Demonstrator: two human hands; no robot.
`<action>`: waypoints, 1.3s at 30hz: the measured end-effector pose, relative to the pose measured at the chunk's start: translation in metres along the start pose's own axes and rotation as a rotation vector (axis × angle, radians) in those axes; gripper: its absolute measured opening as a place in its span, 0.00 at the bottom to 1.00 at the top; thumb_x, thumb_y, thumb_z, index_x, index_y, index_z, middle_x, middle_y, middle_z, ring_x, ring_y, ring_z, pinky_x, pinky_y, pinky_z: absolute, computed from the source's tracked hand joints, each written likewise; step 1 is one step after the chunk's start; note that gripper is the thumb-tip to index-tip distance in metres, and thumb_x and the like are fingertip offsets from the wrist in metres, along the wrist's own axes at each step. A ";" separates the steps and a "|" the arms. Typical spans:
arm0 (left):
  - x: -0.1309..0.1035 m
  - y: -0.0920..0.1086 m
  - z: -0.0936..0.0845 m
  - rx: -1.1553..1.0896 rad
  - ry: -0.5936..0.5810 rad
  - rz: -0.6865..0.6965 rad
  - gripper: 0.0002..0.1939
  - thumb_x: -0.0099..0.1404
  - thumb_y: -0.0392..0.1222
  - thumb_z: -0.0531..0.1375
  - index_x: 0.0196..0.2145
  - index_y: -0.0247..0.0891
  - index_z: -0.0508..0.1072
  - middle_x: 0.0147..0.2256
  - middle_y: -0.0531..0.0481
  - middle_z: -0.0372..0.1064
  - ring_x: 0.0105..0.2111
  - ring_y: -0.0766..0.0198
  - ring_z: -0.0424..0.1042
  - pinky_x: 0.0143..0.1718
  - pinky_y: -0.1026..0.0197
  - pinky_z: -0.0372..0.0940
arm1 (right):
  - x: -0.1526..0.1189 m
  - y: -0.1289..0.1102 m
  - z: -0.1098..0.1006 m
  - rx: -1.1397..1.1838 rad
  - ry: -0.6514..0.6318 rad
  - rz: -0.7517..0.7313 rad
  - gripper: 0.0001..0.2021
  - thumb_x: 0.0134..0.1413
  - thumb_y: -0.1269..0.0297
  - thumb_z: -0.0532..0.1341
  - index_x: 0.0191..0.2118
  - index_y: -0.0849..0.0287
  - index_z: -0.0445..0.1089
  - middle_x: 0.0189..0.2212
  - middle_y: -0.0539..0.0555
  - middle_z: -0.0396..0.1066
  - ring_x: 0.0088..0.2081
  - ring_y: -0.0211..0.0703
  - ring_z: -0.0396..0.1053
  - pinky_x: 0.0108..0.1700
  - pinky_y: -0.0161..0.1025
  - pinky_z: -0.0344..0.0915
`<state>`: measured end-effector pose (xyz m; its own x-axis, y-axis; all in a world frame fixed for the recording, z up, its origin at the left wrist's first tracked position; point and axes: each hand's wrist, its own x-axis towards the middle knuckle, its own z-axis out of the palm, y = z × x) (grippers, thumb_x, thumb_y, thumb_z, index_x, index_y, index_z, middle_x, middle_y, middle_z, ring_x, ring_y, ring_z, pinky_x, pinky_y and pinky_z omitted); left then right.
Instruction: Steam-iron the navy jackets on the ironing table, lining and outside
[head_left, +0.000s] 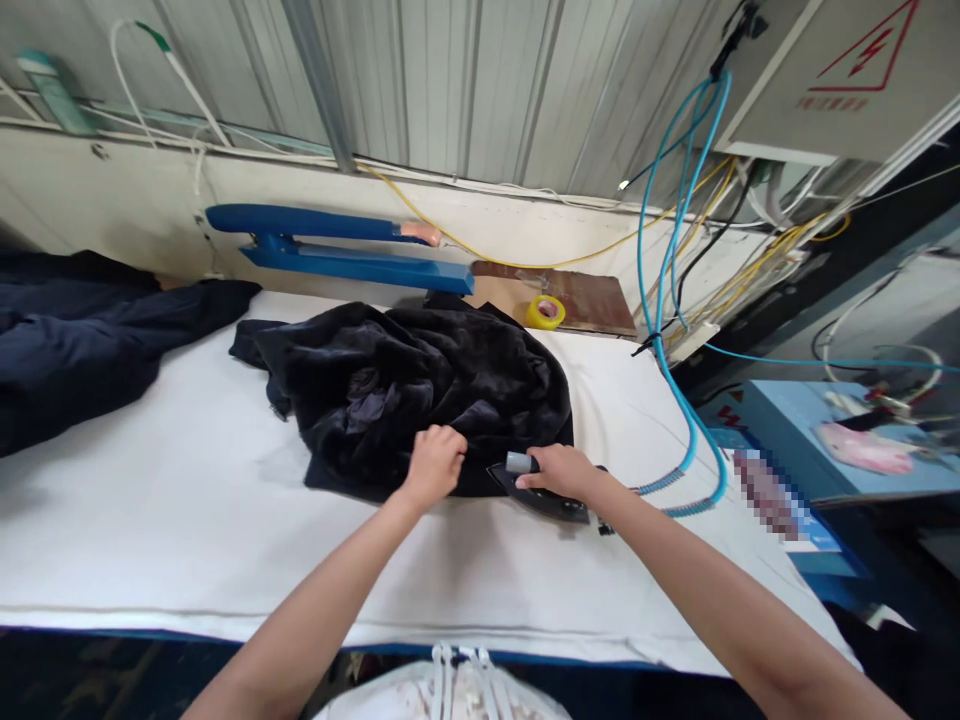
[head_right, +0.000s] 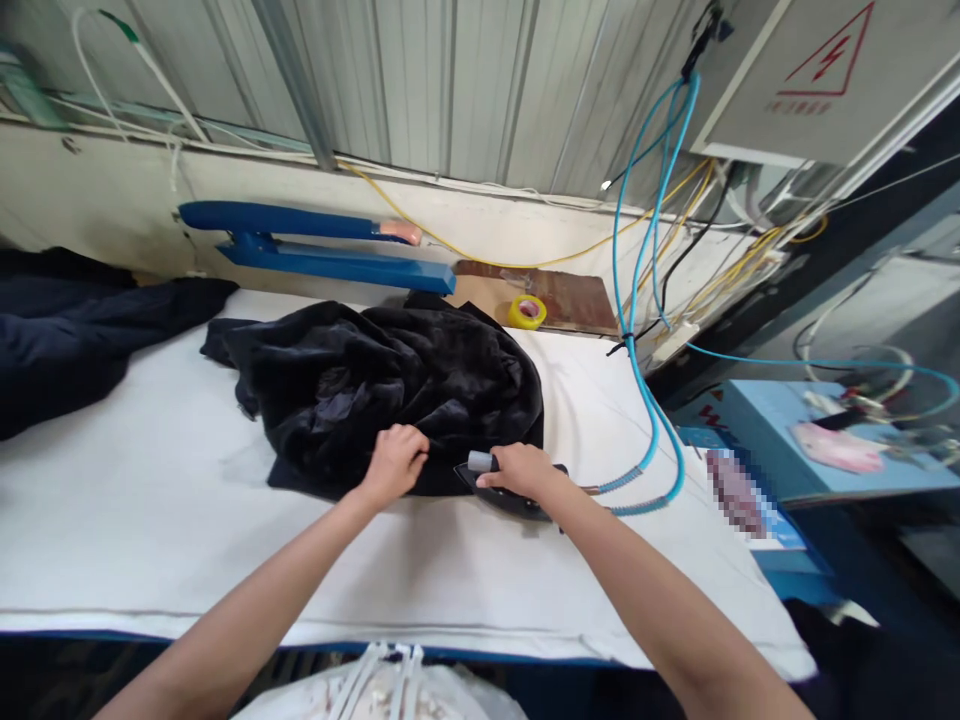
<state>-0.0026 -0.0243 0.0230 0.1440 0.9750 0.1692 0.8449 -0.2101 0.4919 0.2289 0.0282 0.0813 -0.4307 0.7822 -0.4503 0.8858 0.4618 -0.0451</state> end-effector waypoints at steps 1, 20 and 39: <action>-0.002 0.009 0.005 0.011 -0.072 0.081 0.09 0.56 0.36 0.51 0.36 0.41 0.65 0.37 0.48 0.64 0.40 0.60 0.60 0.41 0.58 0.51 | 0.004 0.001 -0.001 -0.007 -0.010 -0.003 0.28 0.41 0.37 0.53 0.40 0.54 0.67 0.38 0.57 0.70 0.39 0.51 0.67 0.34 0.38 0.58; -0.030 -0.018 0.001 0.043 -0.070 0.108 0.09 0.47 0.27 0.51 0.24 0.39 0.65 0.26 0.52 0.64 0.36 0.62 0.58 0.41 0.55 0.44 | 0.005 0.007 0.009 -0.022 -0.012 0.042 0.27 0.42 0.38 0.52 0.41 0.55 0.66 0.37 0.58 0.71 0.39 0.52 0.67 0.34 0.40 0.59; -0.018 -0.034 -0.037 0.007 0.066 -0.032 0.08 0.43 0.28 0.51 0.20 0.38 0.64 0.24 0.53 0.65 0.33 0.63 0.60 0.39 0.57 0.46 | 0.018 0.132 0.004 0.185 0.076 0.415 0.31 0.42 0.45 0.56 0.48 0.62 0.60 0.37 0.63 0.69 0.39 0.52 0.67 0.37 0.41 0.60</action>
<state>-0.0530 -0.0375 0.0348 0.0825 0.9744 0.2093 0.8521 -0.1779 0.4923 0.3392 0.1013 0.0636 -0.0386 0.9170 -0.3970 0.9990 0.0263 -0.0363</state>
